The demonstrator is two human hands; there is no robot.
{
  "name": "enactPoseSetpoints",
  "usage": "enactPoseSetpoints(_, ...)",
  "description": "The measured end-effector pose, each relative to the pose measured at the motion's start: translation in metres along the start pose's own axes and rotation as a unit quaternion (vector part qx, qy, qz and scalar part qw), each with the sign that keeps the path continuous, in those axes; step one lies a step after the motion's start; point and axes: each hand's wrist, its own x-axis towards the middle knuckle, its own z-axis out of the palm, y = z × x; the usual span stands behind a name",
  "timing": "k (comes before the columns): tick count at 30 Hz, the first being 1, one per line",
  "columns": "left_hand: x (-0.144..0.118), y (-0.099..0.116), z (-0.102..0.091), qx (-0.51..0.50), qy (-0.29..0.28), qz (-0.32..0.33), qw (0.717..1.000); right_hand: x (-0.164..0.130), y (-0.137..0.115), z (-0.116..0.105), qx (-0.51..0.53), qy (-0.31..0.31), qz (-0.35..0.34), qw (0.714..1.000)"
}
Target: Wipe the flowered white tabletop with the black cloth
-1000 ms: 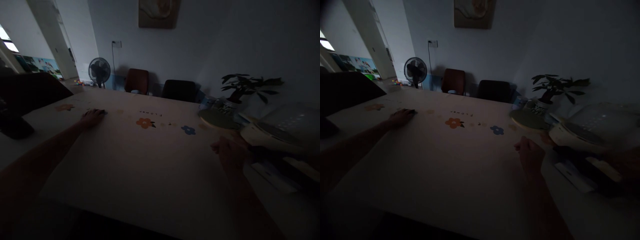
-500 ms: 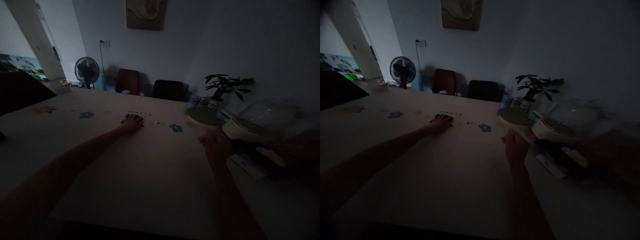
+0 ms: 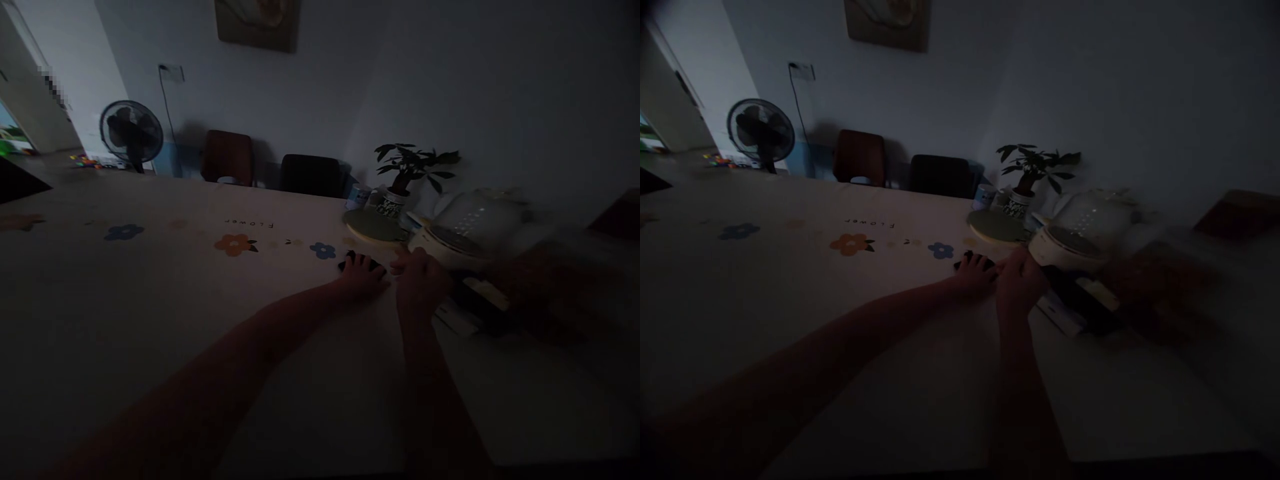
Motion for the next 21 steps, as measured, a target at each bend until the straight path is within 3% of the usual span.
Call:
enactPoseSetpoints(4, -0.012, -0.008, 0.002, 0.002, 0.012, 0.049, 0.999, 0.001, 0.004, 0.004, 0.029, 0.035, 0.033, 0.998)
enactPoseSetpoints(12, -0.077, -0.048, -0.019, -0.005, -0.034, 0.136, 0.990, 0.001, -0.009, 0.001, 0.091, 0.076, 0.086, 0.989)
enactPoseSetpoints(16, -0.088, -0.033, -0.021, -0.037, -0.065, 0.195, 0.978, 0.000, -0.010, 0.002, 0.104, 0.067, 0.086, 0.989)
enactPoseSetpoints(21, -0.096, -0.008, -0.019, -0.079, -0.055, 0.285, 0.954, -0.001, -0.005, 0.005, 0.086, 0.047, 0.091, 0.991)
